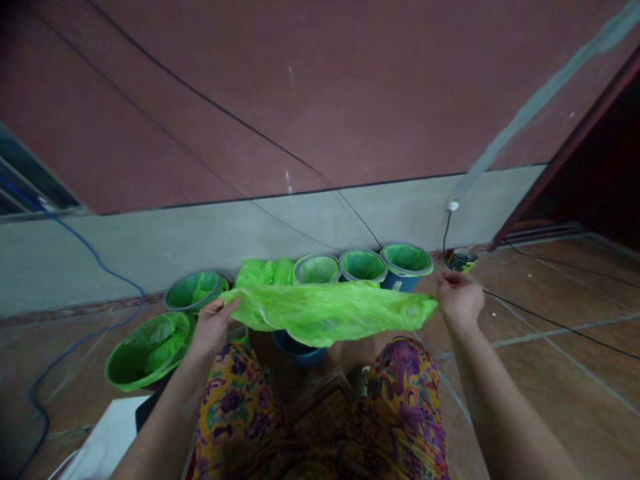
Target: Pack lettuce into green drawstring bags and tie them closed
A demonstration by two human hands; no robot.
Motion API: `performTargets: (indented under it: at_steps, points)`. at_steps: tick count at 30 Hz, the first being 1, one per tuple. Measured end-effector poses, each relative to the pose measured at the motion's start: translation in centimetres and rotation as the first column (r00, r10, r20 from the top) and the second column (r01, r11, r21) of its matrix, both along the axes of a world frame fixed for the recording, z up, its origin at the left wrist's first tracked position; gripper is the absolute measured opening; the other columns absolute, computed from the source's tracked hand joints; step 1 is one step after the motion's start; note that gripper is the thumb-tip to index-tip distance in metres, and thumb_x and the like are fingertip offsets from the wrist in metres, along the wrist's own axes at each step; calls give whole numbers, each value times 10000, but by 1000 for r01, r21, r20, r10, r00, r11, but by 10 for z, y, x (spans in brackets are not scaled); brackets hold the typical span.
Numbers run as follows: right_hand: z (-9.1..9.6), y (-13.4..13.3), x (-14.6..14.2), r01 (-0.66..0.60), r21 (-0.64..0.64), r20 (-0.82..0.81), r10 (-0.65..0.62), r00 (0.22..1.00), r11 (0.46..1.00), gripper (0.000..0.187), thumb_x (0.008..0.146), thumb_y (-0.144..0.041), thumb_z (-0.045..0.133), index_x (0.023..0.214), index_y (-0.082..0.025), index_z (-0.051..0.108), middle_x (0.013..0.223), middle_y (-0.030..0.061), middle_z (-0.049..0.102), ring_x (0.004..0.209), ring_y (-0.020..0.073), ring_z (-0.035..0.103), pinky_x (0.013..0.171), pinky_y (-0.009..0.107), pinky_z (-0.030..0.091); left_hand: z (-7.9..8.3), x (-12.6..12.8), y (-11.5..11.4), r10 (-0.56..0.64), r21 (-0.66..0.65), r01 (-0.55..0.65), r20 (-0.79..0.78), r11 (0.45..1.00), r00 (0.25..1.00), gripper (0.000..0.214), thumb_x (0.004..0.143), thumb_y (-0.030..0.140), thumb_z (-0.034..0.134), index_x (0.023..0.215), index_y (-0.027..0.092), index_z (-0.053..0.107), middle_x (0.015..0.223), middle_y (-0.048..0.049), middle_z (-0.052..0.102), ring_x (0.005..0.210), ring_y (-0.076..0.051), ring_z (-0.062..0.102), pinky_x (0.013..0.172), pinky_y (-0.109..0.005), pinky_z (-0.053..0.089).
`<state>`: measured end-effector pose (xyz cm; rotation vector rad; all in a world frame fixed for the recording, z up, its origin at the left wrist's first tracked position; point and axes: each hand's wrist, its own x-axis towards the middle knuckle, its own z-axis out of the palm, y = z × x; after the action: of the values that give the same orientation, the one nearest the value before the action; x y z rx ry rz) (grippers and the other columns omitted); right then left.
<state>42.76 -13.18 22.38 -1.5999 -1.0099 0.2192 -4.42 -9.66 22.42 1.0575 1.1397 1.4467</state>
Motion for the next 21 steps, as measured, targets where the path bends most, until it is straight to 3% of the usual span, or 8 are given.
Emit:
performTargets:
  at_steps: [1,2,4,6,9,12,15,21]
  points:
    - [10,-4,-20,171,49,12,-172,985,984,286,767,-492,575,844,-229,654,847,180,682,797,307,661,736,491,504,1,10,1,7,31,-7,-15,999,1000,296,608,358,794,785,144,693,727,-14,710,622,-140,627,620,-260,511]
    - [20,-10,-46,167,104,30,-171,985,980,280,786,-476,568,865,-219,650,897,174,686,820,289,657,765,466,506,2,22,1,7,60,-5,-30,998,1000,281,629,355,776,798,148,691,726,-5,703,616,-131,614,611,-247,498]
    - [38,-25,-112,-240,88,118,229,966,967,282,840,-452,542,954,-217,649,962,124,690,847,243,653,788,411,519,6,49,1,0,103,7,-73,995,997,246,665,348,738,807,156,682,692,19,675,582,-111,574,567,-220,457]
    - [45,-35,-175,-494,-56,259,490,832,868,344,840,-385,579,1143,-226,610,1099,89,669,900,220,645,822,386,516,11,74,-2,-10,131,30,-154,991,988,201,691,332,702,793,163,668,627,46,621,535,-94,517,515,-199,401]
    - [40,-30,-229,-411,-137,337,433,836,901,440,803,-296,618,1219,-163,568,1127,122,647,942,235,631,840,376,498,22,102,-11,-45,190,111,-321,976,946,114,726,282,644,754,172,640,602,57,565,539,-90,469,511,-196,369]
    - [30,-13,-228,-384,-138,296,408,864,913,231,845,-215,514,1030,-171,645,938,70,677,840,195,634,776,310,479,32,112,-17,22,311,168,-525,935,851,12,719,176,591,716,183,601,677,35,560,642,-112,495,605,-212,400]
    - [30,-4,-204,-432,-119,287,447,847,894,188,863,-209,474,869,-194,662,747,13,649,698,158,608,673,261,444,32,109,-15,155,412,196,-677,890,720,143,655,53,526,677,195,529,749,10,543,732,-136,510,672,-234,408]
    - [41,-12,-167,-374,-95,582,356,731,923,185,858,-170,486,884,-195,668,851,50,665,801,178,607,749,273,441,12,98,-4,249,354,201,-877,914,412,211,649,19,512,739,210,507,793,-9,548,706,-154,527,631,-254,381]
